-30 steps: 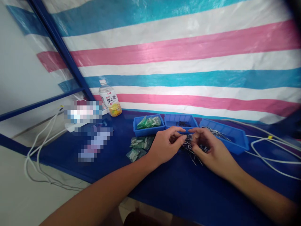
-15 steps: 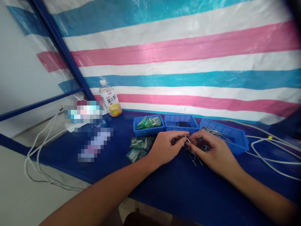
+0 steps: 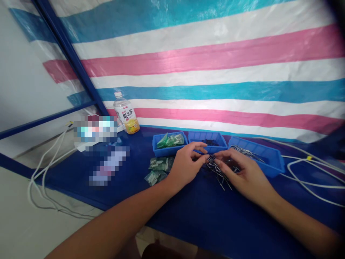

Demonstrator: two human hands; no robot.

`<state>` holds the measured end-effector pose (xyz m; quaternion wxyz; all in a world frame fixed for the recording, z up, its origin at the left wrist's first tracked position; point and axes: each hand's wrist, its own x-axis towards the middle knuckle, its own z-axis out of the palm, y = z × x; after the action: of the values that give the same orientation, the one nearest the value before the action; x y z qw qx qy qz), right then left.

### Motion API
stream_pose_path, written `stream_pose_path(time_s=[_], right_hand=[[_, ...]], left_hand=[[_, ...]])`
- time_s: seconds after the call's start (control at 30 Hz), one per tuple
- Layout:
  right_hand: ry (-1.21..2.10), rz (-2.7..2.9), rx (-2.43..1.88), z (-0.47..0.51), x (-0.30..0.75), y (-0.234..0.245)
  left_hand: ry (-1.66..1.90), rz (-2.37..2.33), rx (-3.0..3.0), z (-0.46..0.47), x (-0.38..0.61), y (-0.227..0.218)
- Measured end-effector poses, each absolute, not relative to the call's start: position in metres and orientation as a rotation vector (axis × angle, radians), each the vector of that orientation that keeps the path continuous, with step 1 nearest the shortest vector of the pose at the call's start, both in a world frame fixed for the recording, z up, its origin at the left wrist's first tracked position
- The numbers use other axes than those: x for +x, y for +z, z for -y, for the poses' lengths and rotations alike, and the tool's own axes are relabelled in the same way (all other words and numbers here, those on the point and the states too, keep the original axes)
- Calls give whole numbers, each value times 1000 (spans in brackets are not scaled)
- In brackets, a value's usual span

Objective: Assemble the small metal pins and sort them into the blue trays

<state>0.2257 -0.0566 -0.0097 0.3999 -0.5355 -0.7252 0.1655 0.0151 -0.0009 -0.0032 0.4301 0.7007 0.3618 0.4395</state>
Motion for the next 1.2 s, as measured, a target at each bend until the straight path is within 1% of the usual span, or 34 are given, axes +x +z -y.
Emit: stream_pose_path(time_s=[0.2, 0.4, 1.2], right_hand=[[294, 2149, -1198, 54, 224, -15], [176, 2263, -1175, 50, 229, -21], [101, 2202, -1291, 47, 239, -26]], left_hand=[[1114, -910, 1842, 0, 15, -5], [1079, -916, 1886, 4, 16, -1], [1029, -961, 1896, 7, 16, 3]])
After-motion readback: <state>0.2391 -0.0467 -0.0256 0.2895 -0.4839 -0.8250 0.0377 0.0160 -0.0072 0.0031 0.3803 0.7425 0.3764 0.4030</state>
